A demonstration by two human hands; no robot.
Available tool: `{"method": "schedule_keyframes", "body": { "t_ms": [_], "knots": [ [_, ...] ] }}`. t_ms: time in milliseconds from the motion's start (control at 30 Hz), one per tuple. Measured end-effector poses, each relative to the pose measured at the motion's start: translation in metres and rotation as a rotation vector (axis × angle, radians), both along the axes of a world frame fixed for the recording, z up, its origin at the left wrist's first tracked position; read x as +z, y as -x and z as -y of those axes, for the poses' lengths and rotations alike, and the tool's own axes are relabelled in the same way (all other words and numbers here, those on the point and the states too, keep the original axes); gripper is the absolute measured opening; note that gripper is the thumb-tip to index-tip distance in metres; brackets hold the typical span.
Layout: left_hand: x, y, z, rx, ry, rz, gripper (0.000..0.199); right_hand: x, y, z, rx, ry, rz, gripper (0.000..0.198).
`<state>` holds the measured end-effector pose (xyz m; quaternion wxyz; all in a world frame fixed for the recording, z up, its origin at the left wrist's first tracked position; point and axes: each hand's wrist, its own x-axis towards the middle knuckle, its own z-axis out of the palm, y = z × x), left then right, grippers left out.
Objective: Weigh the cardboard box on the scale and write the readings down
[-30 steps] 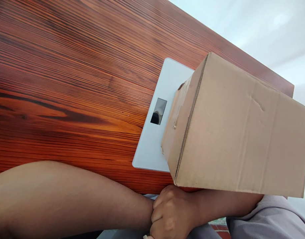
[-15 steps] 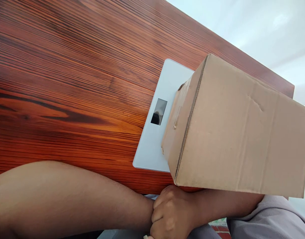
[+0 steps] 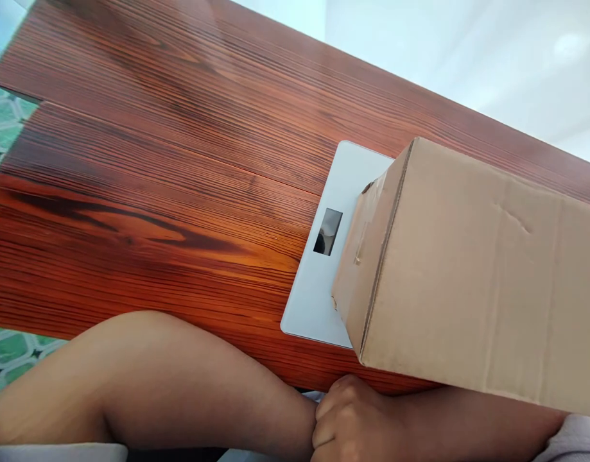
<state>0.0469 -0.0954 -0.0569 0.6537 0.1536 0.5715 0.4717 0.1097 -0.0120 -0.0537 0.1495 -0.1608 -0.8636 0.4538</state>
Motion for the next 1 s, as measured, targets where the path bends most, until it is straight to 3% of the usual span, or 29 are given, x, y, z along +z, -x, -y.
{"method": "schedule_keyframes", "body": {
  "t_ms": [367, 700, 1000],
  "knots": [
    [-0.002, -0.005, -0.003, 0.017, 0.037, -0.018, 0.027, 0.002, 0.004, -0.002, 0.015, 0.052, 0.017, 0.076],
    [-0.005, -0.003, -0.004, -0.016, 0.042, -0.041, 0.03, -0.001, 0.002, -0.001, 0.016, 0.108, -0.008, 0.066],
    [0.001, 0.004, -0.006, -0.065, 0.035, -0.077, 0.027, -0.004, 0.003, 0.004, -0.064, 0.028, -0.041, 0.065]
  ]
}}
